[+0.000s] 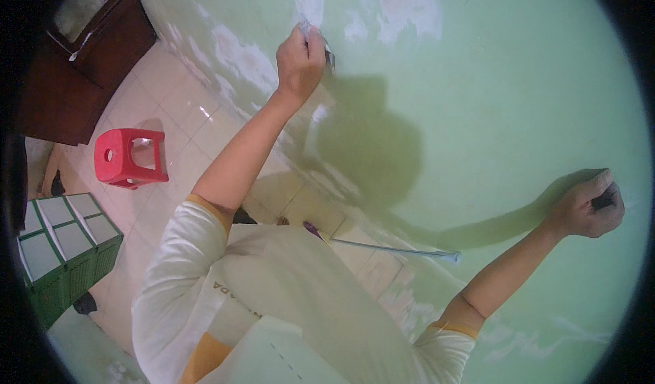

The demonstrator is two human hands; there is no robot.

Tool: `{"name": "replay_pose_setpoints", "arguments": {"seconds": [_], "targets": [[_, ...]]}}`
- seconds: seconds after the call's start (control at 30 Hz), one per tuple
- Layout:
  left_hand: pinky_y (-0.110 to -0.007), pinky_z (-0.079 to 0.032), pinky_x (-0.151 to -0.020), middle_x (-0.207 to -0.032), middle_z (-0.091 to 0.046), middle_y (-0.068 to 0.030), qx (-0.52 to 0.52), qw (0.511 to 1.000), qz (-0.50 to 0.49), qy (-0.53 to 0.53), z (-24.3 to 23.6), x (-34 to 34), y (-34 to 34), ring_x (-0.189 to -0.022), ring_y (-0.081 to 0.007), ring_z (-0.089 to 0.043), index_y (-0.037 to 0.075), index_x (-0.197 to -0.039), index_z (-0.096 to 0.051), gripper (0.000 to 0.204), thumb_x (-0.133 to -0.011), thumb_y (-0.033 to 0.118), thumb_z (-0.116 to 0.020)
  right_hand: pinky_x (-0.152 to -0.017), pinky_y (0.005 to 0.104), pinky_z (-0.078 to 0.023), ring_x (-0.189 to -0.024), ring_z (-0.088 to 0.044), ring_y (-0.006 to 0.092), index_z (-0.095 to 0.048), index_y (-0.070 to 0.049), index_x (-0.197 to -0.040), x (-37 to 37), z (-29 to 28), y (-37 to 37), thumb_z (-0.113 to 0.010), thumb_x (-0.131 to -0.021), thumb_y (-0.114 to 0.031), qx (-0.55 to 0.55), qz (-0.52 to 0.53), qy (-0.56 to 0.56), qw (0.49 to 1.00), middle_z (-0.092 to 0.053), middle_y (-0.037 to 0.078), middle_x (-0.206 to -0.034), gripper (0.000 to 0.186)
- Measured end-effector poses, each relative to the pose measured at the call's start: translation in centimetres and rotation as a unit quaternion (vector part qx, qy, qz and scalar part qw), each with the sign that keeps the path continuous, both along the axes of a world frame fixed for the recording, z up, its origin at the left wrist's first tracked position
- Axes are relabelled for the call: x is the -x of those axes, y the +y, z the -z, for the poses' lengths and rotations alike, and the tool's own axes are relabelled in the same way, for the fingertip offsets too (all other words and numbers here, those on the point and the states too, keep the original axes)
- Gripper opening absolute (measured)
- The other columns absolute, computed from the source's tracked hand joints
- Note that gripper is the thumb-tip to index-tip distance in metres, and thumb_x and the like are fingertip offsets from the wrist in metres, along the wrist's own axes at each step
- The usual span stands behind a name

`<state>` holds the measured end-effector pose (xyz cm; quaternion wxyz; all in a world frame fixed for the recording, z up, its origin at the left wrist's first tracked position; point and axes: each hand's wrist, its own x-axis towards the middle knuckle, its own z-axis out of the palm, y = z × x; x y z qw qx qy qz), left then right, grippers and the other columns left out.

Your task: The person applies patching compound to a wall using a putty knife and smooths it over damaged areas.

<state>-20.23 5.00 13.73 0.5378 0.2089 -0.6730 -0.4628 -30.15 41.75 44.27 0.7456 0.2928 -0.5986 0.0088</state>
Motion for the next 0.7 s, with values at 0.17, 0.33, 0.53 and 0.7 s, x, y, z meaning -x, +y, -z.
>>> {"name": "replay_pose_setpoints", "arguments": {"seconds": [0.17, 0.33, 0.53, 0.7], "targets": [[-0.048, -0.044, -0.061, -0.068, -0.058, -0.0232, -0.124, 0.987, 0.062, -0.083, 5.4, -1.3, 2.2, -0.064, -0.0414, -0.056, -0.003, -0.089, -0.052, 0.022, -0.090, 0.018, -0.049, -0.060, 0.0322, -0.046, -0.065, -0.055, 0.0206, -0.060, -0.005, -0.076, -0.1, 0.0, 0.2, -0.071, -0.083, -0.027, -0.017, -0.001, 0.005, 1.000, -0.059, 0.006, -0.071, 0.025], [-0.047, -0.045, -0.059, -0.065, -0.057, -0.0227, -0.019, 0.995, 0.067, -0.074, 11.0, -1.2, 5.4, -0.063, -0.0416, -0.057, -0.004, -0.092, -0.053, 0.022, -0.091, 0.017, -0.048, -0.062, 0.0323, -0.046, -0.066, -0.055, 0.0208, -0.060, -0.006, -0.076, 0.4, -0.4, 0.3, -0.071, -0.083, -0.027, -0.030, 0.011, 0.030, 0.999, -0.060, 0.005, -0.072, 0.026], [-0.046, -0.044, -0.057, -0.064, -0.056, -0.0215, -0.019, 1.000, 0.003, 0.014, 0.3, 0.2, -0.5, -0.061, -0.0407, -0.056, -0.003, -0.085, -0.051, 0.019, -0.091, 0.016, -0.048, -0.064, 0.0323, -0.046, -0.067, -0.055, 0.0211, -0.059, -0.005, -0.076, 0.2, -0.2, 0.7, -0.071, -0.083, -0.028, -0.030, -0.008, 0.004, 1.000, -0.059, 0.005, -0.071, 0.027], [-0.046, -0.043, -0.057, -0.065, -0.055, -0.0225, -0.080, 0.994, 0.037, -0.063, 6.6, -0.7, 1.9, -0.060, -0.0417, -0.054, -0.002, -0.084, -0.051, 0.022, -0.091, 0.017, -0.046, -0.063, 0.0325, -0.046, -0.067, -0.055, 0.0212, -0.060, -0.005, -0.076, 0.0, -0.1, 0.0, -0.072, -0.083, -0.029, -0.028, -0.027, 0.000, 0.999, -0.058, 0.006, -0.071, 0.028]]}}
